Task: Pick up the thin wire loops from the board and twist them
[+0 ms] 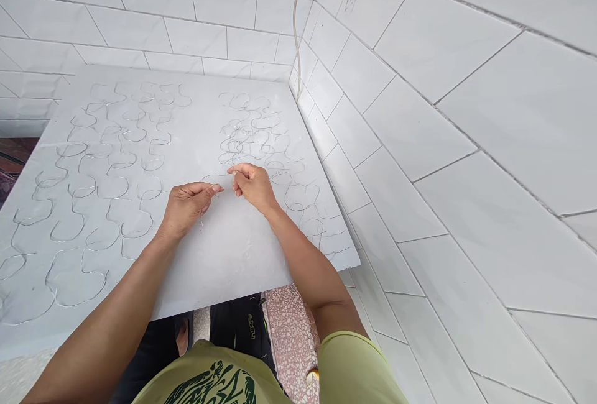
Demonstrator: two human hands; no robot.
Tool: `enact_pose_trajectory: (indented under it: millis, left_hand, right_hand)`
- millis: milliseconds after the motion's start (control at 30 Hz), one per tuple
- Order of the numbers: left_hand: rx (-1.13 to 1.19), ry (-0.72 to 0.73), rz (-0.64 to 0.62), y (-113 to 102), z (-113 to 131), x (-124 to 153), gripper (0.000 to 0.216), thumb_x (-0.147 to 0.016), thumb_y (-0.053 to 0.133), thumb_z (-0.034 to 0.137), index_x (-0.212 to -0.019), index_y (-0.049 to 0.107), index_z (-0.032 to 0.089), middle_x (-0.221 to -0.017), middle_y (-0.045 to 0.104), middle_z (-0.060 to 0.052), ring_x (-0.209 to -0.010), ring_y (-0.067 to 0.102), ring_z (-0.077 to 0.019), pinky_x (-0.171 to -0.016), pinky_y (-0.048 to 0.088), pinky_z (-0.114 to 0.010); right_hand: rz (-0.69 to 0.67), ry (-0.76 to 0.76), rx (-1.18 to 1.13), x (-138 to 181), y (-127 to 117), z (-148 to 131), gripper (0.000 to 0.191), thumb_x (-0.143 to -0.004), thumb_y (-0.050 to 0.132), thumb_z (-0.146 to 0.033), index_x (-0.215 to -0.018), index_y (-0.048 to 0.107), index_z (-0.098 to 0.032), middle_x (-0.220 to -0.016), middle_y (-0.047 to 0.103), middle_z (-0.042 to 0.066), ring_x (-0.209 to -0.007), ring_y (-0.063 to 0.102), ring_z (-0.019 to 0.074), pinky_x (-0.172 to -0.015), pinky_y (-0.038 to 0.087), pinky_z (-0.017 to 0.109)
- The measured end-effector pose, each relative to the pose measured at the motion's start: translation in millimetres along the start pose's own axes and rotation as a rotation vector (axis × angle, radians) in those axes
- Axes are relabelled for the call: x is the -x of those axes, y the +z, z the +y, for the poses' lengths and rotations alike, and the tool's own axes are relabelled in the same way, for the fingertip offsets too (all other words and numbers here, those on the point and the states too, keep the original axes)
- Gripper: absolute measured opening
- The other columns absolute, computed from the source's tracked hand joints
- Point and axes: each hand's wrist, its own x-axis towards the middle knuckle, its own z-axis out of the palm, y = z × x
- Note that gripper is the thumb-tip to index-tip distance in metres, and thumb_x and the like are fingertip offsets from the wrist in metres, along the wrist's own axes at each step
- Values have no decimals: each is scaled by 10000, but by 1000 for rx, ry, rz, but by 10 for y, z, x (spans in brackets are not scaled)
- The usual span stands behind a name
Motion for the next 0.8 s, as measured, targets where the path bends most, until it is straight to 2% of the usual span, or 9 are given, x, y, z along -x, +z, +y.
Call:
enact_pose_trajectory:
  millis: [167,400,633,800]
  left_hand:
    - [-62,-32,-68,13,17,38,306,-808,757,476,-709,734,187,-526,324,54,-470,243,-76,-430,190,-244]
    - [-94,-121,-163,-16,14,35,218,-797,748,402,-767,765,186,-517,351,52,-476,260,-77,-448,205,-237]
    - [-34,-193,-231,-56,-101,-26,202,-746,779,378,-793,782,182,-503,354,60,-461,270,-76,-451,214,-243]
    - [49,-200,-192,-79,-66,-47,279,-756,798,439,-858,780,179,-534,397,49,-495,327,-85,-473,246,-242]
  right_hand:
    - [87,-87,205,11,57,78,254,-927,496,-286,-994,730,-212,-633,557,-19,-577,517,123,-543,430,249]
    - [58,-233,413,64,78,126,312,-959,445,-249,-1080,731,-219,-629,483,-26,-577,449,129,-578,389,268]
    - [-34,-401,605,79,69,106,331,-989,401,-209,-1063,723,-209,-714,576,2,-675,516,149,-685,429,291]
    - [28,-412,605,58,35,98,326,-1016,405,-224,-1086,723,-206,-796,656,21,-722,569,152,-702,445,290]
